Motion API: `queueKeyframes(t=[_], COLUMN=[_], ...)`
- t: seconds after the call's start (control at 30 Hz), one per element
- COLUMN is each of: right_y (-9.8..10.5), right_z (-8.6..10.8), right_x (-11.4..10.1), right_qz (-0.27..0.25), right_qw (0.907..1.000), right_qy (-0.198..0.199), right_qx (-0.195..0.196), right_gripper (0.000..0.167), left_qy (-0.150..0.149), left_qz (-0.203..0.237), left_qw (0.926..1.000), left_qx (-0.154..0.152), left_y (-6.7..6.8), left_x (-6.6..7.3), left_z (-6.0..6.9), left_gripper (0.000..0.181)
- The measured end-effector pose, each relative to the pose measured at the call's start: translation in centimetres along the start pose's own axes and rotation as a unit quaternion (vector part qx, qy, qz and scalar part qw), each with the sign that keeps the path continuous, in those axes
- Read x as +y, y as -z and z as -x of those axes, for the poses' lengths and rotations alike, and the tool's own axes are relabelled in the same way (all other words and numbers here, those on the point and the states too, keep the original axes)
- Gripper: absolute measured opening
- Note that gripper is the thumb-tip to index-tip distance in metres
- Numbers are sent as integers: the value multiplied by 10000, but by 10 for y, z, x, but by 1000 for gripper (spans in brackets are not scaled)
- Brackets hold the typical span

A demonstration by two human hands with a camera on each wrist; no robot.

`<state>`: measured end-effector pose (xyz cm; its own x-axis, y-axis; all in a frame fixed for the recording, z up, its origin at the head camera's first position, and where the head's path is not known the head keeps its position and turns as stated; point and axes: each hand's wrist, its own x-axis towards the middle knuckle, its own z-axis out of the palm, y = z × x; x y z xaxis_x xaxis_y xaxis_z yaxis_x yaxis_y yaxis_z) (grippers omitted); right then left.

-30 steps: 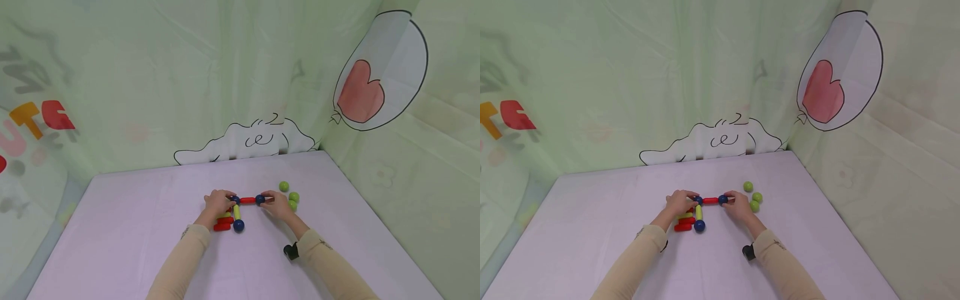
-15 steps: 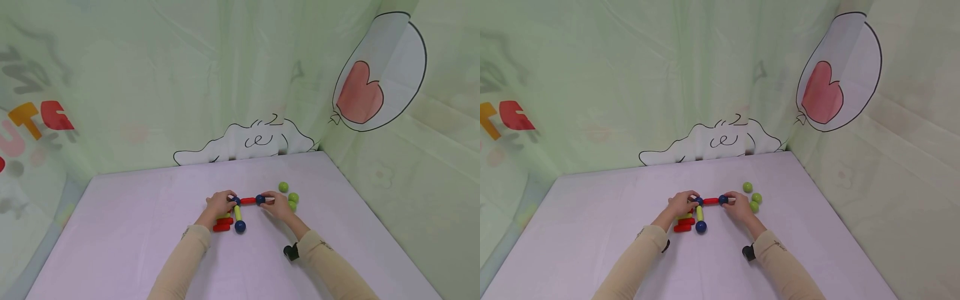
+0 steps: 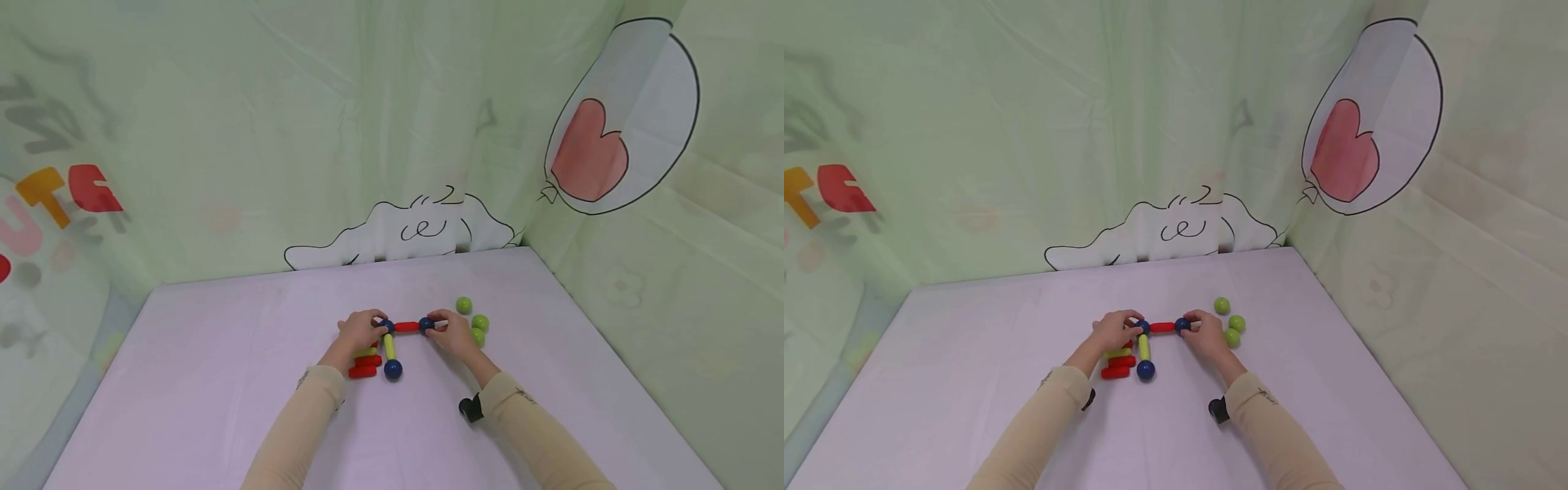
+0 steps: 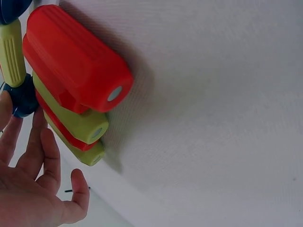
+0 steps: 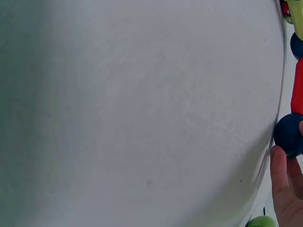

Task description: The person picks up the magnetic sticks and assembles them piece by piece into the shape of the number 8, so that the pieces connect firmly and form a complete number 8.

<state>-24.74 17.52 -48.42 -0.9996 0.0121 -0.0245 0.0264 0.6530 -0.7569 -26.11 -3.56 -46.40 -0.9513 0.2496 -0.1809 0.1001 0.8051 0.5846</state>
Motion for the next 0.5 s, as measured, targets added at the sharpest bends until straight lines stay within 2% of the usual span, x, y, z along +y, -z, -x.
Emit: queueKeyframes(t=[0.17,0.37,0.5], right_y=[-1,-6,-8], right_z=[3,13,21], right_x=[-4,-17,-24], right_qz=[232,543,517], right_qw=[9997,9973,9954], right_qy=[-23,422,770], right_qx=[69,240,261], right_gripper=[36,37,35], left_qy=[15,-77,-33], left_qz=[0,-154,-227], left_qw=[10000,9998,9997], left_qx=[18,60,41], left_y=[-2,-3,-3], left_x=[0,-1,0], left_z=[-1,-1,-2], left_gripper=[29,28,29])
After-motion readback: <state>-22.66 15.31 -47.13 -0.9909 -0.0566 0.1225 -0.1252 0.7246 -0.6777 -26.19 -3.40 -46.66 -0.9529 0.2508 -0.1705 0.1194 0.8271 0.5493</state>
